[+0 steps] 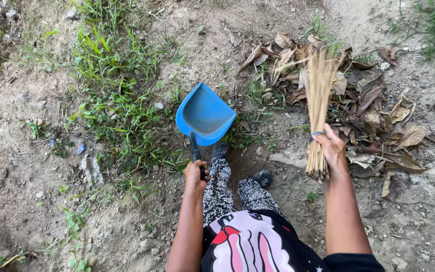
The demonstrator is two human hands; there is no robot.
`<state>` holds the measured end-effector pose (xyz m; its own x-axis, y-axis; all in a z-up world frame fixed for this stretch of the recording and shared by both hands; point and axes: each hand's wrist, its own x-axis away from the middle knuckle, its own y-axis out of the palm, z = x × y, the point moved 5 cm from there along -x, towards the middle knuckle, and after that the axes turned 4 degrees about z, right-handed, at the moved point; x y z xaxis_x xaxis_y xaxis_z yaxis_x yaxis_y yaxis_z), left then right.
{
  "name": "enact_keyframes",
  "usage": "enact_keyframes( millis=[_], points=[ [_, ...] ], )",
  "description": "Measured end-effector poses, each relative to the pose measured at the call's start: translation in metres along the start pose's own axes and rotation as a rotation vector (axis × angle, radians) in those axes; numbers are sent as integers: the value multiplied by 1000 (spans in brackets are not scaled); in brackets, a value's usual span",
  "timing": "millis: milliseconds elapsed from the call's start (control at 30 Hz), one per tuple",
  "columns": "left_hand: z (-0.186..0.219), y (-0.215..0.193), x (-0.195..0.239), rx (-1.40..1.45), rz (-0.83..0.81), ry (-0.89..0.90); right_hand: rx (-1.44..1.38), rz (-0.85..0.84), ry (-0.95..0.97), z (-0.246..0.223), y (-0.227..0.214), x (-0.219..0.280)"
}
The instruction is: The person sweeps dry leaves and debris on a dirt ground using a traditional broom and a blue dustpan. They gather the leaves into a pile, sweep them into the dustpan, and carry the dustpan to a nearby pile of wood and debris to empty the contents.
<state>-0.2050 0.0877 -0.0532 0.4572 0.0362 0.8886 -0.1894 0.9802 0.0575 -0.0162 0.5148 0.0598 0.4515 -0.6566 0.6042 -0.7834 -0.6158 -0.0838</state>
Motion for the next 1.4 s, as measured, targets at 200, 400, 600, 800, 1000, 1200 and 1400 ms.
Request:
enact_keyframes(
  millis=[200,400,600,800,1000,1200,1400],
  points=[
    [32,17,-12,-36,3,-34,-58,-166,195,-24,75,36],
    [57,26,-31,-88,-16,-72,-118,-131,397,48,114,-41],
    [88,22,-63,-167,58,-48,-52,-18,201,23,64,-75],
    [106,43,-89,-194,47,-77,-80,-9,189,-6,93,-1],
    [121,73,-83,-190,-85,-75,-174,14,347,36,117,-29],
    [132,90,-77,-329,-121,-95,-280,314,249,91,43,-74],
    [135,113,-87,-361,-179,-155,-362,295,123,62,-16,-63]
  ],
)
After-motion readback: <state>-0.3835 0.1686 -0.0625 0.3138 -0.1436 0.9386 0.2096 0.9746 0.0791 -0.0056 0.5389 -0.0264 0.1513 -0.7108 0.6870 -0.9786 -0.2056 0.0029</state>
